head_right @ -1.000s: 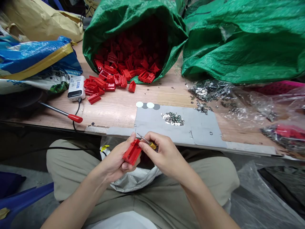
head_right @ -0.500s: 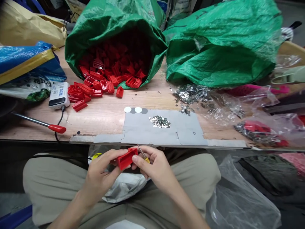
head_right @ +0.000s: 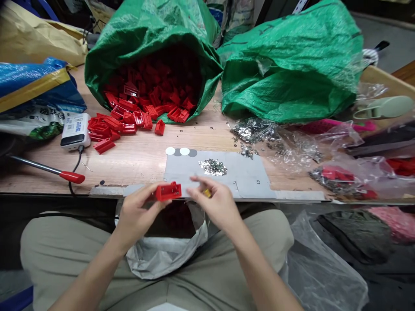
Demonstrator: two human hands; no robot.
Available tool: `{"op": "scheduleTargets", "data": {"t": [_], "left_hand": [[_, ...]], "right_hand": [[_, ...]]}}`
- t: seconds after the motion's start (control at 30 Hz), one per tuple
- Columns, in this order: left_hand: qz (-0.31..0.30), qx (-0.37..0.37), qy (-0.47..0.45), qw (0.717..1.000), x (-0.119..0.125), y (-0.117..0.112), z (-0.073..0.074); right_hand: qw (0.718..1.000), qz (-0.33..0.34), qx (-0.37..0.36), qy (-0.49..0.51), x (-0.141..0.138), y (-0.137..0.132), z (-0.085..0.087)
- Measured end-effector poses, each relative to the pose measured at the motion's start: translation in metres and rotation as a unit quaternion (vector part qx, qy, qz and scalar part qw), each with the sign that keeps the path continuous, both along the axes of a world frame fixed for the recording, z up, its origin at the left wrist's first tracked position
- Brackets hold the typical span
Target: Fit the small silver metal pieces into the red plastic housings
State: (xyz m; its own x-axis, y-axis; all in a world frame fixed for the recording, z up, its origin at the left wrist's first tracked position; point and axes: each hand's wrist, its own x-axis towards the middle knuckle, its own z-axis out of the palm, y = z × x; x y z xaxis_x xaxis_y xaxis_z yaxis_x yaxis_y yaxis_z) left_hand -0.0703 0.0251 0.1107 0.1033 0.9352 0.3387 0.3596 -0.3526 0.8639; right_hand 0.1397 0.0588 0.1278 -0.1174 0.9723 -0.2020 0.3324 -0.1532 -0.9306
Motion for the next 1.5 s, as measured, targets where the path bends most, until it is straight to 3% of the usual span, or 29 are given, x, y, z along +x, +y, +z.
{"op": "scheduleTargets", "data": {"t": [0.07,0.13,0.3,0.4,0.47,0.53,0.63,0.7,0.8,1.03,1.5], "left_hand": [[0.030,0.020,0.015,0.999,-0.004,0.015,-0.005],[0.029,0.032,0.038,0.998,-0.007,0.028,-0.011],[0.017,0.065,0.060,0.996,-0.008,0.039,-0.026],[0.016,0.089,0.061,0.994,-0.007,0.037,-0.030],[0.016,0.092,0.066,0.993,-0.008,0.036,-0.032],[0.018,0.088,0.074,0.993,-0.008,0.036,-0.033],[0.027,0.083,0.085,0.993,-0.007,0.035,-0.033],[0.043,0.082,0.086,0.992,-0.006,0.035,-0.032],[0.064,0.083,0.088,0.991,-0.004,0.036,-0.031],[0.075,0.086,0.096,0.989,-0.005,0.037,-0.032],[0.079,0.097,0.094,0.988,-0.005,0.037,-0.035]], "right_hand": [[0.973,-0.048,0.138,-0.179,0.006,0.026,0.001],[0.929,-0.039,0.186,-0.316,0.009,0.049,0.001],[0.853,0.021,0.150,-0.499,-0.004,0.077,0.003],[0.837,0.031,0.148,-0.526,-0.009,0.082,0.009],[0.849,0.033,0.152,-0.504,-0.007,0.084,0.012],[0.888,0.024,0.147,-0.434,-0.006,0.081,0.015],[0.970,0.022,0.082,-0.228,-0.012,0.069,0.013],[0.995,0.033,0.017,-0.092,-0.021,0.058,0.007],[1.000,0.019,-0.022,-0.007,-0.036,0.047,-0.004],[0.999,-0.016,0.018,-0.046,-0.050,0.049,-0.020],[0.990,-0.021,0.093,-0.106,-0.053,0.038,-0.020]]}}
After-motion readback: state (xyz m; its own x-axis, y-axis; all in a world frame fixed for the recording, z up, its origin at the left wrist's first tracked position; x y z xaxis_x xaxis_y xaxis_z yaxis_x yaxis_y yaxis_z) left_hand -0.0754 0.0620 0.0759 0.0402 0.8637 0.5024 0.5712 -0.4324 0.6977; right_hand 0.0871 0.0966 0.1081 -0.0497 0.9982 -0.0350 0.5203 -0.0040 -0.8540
